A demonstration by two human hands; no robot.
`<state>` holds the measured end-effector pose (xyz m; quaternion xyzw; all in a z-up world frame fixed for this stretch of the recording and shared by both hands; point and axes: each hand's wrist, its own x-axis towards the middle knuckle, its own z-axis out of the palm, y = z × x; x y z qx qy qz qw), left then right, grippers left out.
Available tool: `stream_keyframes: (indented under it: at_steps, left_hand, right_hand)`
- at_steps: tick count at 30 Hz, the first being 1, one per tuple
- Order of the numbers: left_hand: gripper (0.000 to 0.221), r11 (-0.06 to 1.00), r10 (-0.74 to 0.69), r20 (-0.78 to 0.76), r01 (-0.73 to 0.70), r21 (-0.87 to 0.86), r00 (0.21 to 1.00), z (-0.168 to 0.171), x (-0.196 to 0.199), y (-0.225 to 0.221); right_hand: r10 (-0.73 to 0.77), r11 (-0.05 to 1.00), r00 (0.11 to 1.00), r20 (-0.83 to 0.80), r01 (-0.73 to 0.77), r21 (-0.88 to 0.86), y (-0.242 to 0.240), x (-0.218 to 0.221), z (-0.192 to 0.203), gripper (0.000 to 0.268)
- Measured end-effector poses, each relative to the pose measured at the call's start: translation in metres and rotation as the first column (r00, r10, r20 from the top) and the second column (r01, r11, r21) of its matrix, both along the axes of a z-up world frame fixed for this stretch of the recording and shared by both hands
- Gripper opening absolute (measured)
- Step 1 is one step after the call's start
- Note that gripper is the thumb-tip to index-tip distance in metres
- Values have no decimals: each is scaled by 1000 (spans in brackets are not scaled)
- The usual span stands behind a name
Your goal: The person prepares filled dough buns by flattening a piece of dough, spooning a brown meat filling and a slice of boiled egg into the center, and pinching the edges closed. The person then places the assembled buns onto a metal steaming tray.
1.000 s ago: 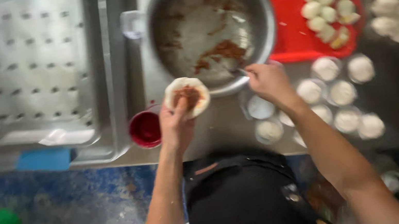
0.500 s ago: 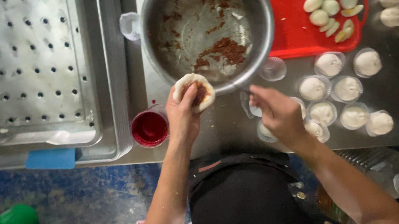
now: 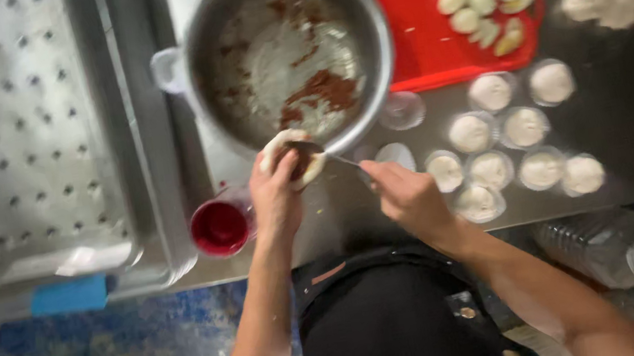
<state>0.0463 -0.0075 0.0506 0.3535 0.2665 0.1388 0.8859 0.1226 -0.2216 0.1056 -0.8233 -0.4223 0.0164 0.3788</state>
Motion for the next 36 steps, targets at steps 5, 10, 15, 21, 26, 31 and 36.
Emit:
stream_keyframes:
  at_steps: [5,10,15,21,26,31,36]
  left_hand:
    - [27,997,73,-126,-73,4,989,-22,-1,-1]
    - [28,999,43,-162,-46,-15,986,-18,6,-24]
    - [29,995,64,-211,-79,-66,975,-3,11,-58]
    - [32,990,91,-214,-111,-82,972,-21,12,-108]
    - [37,988,26,-205,-57,-143,978,-23,18,-137]
    - [38,996,12,-209,-30,-84,978,-7,31,-138]
    - [39,996,1,-207,-20,-92,978,1,35,-134]
  right_hand:
    - [-78,996,989,-125,82,20,8,30,-27,35]
    - [-163,979,960,-226,130,-154,27,77,-67,12]
    - [-166,977,916,-366,203,66,-38,130,-92,15]
    - [-634,739,765,117,643,-202,-163,252,-141,21]
    - [-540,811,838,80,543,-218,-183,268,-165,25]
    - [-482,856,876,1,471,-212,-183,272,-164,18]
    - [-306,948,919,-249,268,-174,-185,275,-155,22]
